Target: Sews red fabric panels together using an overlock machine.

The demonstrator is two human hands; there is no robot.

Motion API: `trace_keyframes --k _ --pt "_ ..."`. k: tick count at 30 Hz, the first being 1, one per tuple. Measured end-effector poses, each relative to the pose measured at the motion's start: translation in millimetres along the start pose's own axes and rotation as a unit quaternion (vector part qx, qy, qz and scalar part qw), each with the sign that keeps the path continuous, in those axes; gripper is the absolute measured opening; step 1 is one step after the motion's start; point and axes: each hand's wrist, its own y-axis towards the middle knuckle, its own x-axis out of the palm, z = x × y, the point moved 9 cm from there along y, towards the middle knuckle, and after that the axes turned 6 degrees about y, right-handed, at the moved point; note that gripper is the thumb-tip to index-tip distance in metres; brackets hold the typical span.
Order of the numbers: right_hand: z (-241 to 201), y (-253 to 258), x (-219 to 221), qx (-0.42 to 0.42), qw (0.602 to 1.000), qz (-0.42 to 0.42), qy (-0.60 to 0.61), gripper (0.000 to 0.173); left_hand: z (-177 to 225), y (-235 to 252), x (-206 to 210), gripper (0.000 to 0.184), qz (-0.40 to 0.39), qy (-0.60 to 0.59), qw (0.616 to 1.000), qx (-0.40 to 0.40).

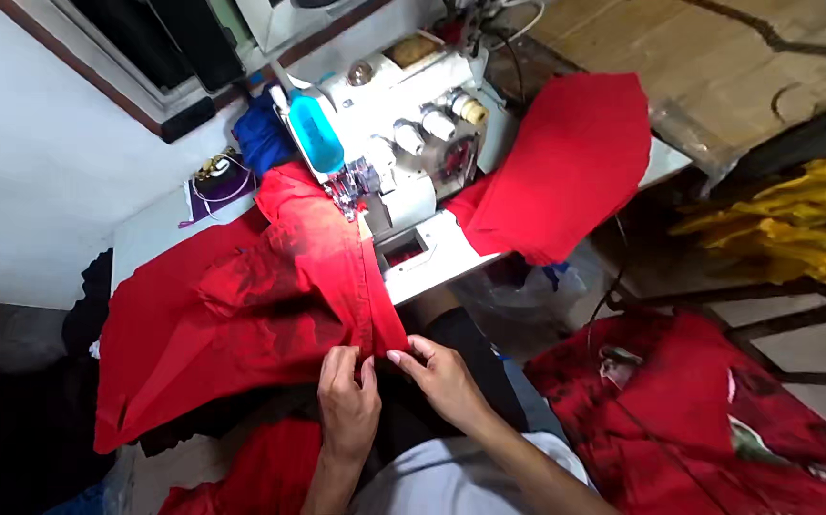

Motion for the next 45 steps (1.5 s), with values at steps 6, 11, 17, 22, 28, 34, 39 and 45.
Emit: trace_keyframes --k 6,11,17,22,28,34,39,45 --pt "-23.9 -49.0 -3.6 0.023 0.987 -0.009 0.156 0.015 45.0 -38.6 -42.2 0.010 0.085 -0.058 0.984 0.148" --pt "-16.3 -70.2 -0.1 0.056 0.971 -0.016 0.232 0.015 38.7 -54.0 -38.2 0.009 0.082 -0.143 0.974 0.156" --pt "-11.3 -80.8 2.9 0.074 0.945 -0.015 0.318 0.018 10.8 -64.7 -23.4 0.030 0.019 -0.273 0.962 0.022" --pt "-10.5 -79.9 2.8 0.064 0.953 -0.003 0.296 0.018 -20.3 -64.0 3.3 0.021 -0.067 -0.424 0.860 -0.276" --pt "-17.2 -84.8 -5.0 0.013 0.985 0.032 0.172 0.017 19.2 -57.0 -40.6 0.015 -0.012 -0.197 0.978 -0.068" --pt "-15.8 -87.6 4.9 0.066 0.959 -0.003 0.275 0.018 29.5 -68.4 -28.8 0.025 0.008 -0.179 0.983 0.037" --pt "-11.8 -91.8 4.9 0.085 0.940 -0.007 0.331 0.018 23.6 -77.2 -31.6 0.021 0.039 -0.249 0.964 0.086" --pt "-17.6 -98.1 2.8 0.062 0.953 -0.008 0.296 0.017 34.0 -83.3 -46.0 0.013 0.103 -0.181 0.962 0.174"
